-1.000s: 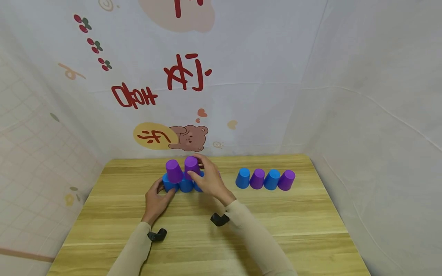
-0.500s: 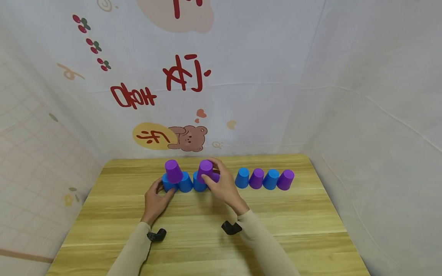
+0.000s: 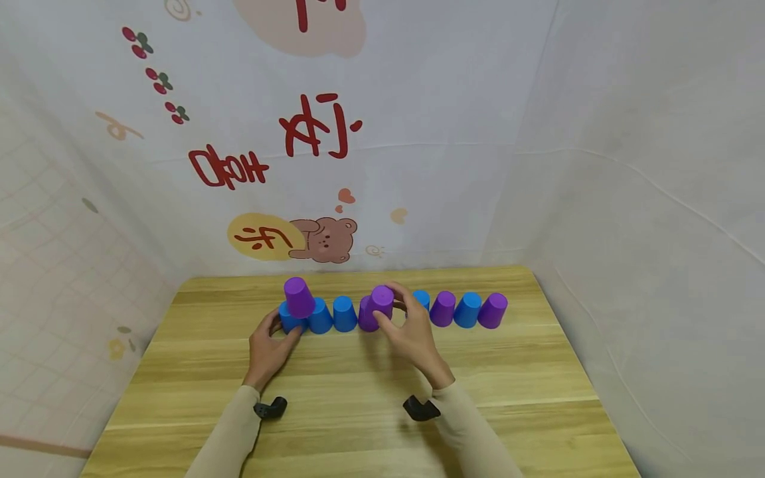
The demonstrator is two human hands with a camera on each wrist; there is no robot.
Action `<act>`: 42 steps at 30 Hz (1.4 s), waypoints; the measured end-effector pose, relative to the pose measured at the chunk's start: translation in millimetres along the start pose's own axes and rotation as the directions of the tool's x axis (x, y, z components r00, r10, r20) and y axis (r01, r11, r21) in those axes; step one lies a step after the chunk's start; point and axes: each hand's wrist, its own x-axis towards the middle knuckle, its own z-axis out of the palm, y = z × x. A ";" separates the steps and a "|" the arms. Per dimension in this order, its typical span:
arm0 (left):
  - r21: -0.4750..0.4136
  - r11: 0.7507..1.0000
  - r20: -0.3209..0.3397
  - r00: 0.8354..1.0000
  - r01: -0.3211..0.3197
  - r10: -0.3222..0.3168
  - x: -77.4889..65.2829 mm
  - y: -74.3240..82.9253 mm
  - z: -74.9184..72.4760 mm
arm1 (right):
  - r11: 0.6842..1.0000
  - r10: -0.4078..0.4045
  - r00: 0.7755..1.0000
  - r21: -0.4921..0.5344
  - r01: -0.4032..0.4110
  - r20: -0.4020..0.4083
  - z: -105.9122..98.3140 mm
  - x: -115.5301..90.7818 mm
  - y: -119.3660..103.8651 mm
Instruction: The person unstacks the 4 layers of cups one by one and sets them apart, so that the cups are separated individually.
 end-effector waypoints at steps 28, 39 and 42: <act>-0.003 0.999 -0.019 0.999 -0.043 0.043 1.0 3.3 1.0 | 0.989 0.132 0.978 -0.039 -0.140 -0.158 -27.1 -52.6 33.4; -0.014 1.000 0.007 1.000 -0.004 0.004 0.3 4.8 -0.7 | 0.969 0.223 0.956 -0.060 -0.238 -0.192 -34.5 -66.5 53.4; -0.004 1.000 0.015 1.000 0.011 -0.011 0.3 5.2 -1.6 | 0.965 0.237 0.951 -0.068 -0.254 -0.199 -33.9 -67.8 58.1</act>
